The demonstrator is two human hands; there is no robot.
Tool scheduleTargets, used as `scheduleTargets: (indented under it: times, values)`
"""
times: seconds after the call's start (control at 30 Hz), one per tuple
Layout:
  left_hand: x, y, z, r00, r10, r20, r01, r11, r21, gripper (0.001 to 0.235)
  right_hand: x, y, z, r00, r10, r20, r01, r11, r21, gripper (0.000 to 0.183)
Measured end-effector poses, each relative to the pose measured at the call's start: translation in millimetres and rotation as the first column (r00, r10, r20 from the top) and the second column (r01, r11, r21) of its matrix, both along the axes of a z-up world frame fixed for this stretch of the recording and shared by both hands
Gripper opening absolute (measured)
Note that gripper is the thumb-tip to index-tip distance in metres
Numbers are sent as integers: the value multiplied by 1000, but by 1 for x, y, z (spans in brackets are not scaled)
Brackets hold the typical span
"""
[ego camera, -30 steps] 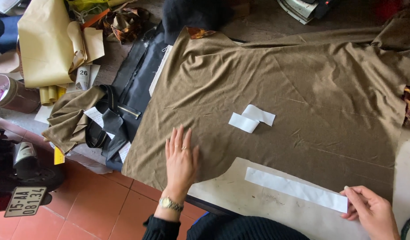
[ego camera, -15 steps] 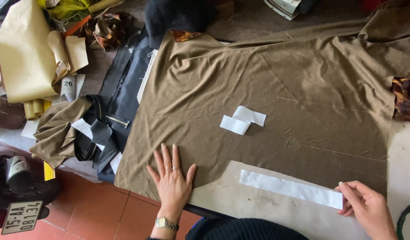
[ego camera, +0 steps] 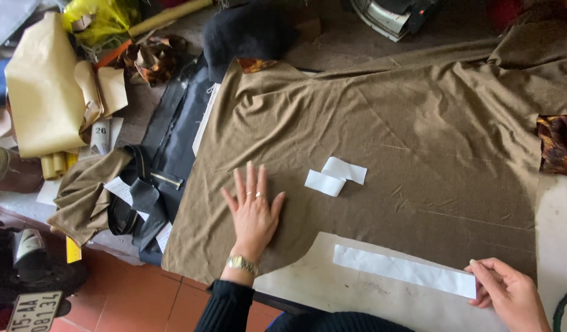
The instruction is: Smoothing out brown fabric on a cutting table, aligning white interfacing strips, and cutting the fabric with large tailor shears.
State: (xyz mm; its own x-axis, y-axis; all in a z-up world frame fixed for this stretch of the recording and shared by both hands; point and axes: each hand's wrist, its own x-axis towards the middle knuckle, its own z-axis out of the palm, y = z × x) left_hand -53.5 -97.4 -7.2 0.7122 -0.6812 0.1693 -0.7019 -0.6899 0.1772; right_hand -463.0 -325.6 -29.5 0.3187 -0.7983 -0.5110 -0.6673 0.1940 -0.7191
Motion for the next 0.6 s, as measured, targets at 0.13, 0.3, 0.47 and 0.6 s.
scheduleTargets:
  times: [0.13, 0.3, 0.47, 0.6]
  values:
    - [22, -23, -3, 996, -87, -15, 88, 994, 68, 72, 6, 1, 6, 995, -27, -101, 30, 999, 28, 32]
    - [71, -16, -4, 998, 50, 27, -51, 997, 49, 67, 4, 4, 2, 993, -65, -99, 69, 997, 36, 33]
    - [122, -18, -3, 862, 422, -281, -396, 906, 148, 71, 2, 2, -9, 984, -80, -158, 73, 996, -49, 34]
    - [131, -50, -10, 988, 139, -70, -145, 986, -83, 55, 0, -1, -36, 957, -133, -256, 99, 985, -142, 31]
